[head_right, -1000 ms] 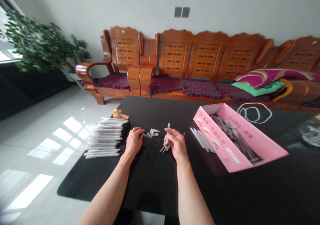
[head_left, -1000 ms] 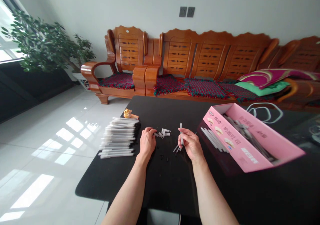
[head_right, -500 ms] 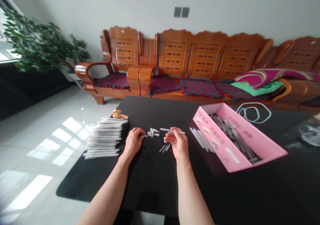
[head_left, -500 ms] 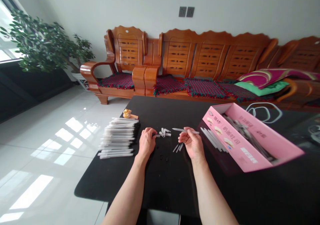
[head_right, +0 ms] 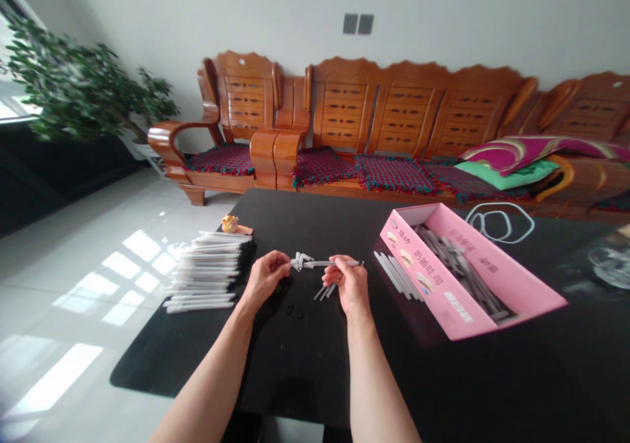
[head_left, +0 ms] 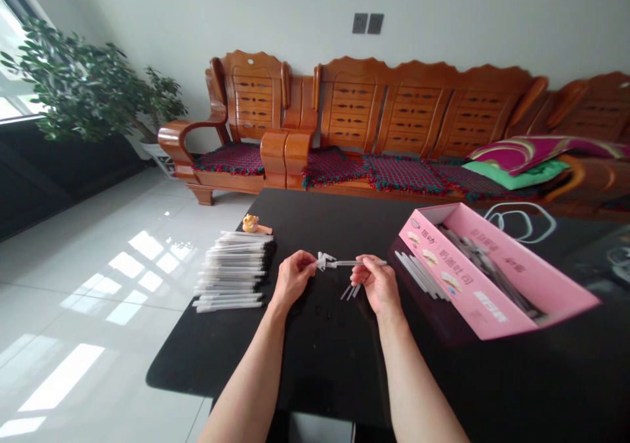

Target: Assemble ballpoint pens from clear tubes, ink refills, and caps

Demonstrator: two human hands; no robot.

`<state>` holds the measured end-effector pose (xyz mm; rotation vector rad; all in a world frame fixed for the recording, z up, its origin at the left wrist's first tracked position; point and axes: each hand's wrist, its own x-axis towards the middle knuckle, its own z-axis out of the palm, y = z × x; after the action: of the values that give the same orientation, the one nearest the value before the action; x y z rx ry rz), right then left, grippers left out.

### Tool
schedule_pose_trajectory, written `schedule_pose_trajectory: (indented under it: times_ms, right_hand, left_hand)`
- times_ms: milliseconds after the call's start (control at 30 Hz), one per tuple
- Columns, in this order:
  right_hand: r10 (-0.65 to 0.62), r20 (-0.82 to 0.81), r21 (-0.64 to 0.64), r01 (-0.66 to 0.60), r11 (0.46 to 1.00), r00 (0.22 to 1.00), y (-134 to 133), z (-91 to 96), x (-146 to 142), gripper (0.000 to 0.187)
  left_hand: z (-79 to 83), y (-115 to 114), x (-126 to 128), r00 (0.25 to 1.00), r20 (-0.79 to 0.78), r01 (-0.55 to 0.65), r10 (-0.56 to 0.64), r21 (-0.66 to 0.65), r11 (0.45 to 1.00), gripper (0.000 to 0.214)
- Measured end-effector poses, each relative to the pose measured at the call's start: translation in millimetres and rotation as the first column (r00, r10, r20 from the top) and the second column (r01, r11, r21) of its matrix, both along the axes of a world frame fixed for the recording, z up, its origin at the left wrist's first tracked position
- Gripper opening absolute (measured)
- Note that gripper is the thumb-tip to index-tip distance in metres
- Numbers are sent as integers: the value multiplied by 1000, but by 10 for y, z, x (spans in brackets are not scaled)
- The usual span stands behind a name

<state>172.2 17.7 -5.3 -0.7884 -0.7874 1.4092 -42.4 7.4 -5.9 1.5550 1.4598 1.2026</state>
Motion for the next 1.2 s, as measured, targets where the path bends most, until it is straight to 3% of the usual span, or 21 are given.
schedule_pose_trajectory:
  times_ms: [100,567,900,1200]
  right_hand:
    - [25,27,-8,-25,1000,999,-16,19,-25,22]
    - [103,66,-20,-102,995,993,-37,24,-27,24]
    - [112,61,-20,-111,994,992,-36,18,-10,23]
    - [93,80,-12,-92,996,992,-32,12,-17,25]
  left_hand:
    - [-30,6,38,985,150,88,-88,6,996,16]
    - [44,-42,153,920,325,240,-218,-30,970,35]
    - [19,-57,163,943,256,257,-211,-163,952,42]
    - [55,-88,147,951,106,300,-289,-109,947,41]
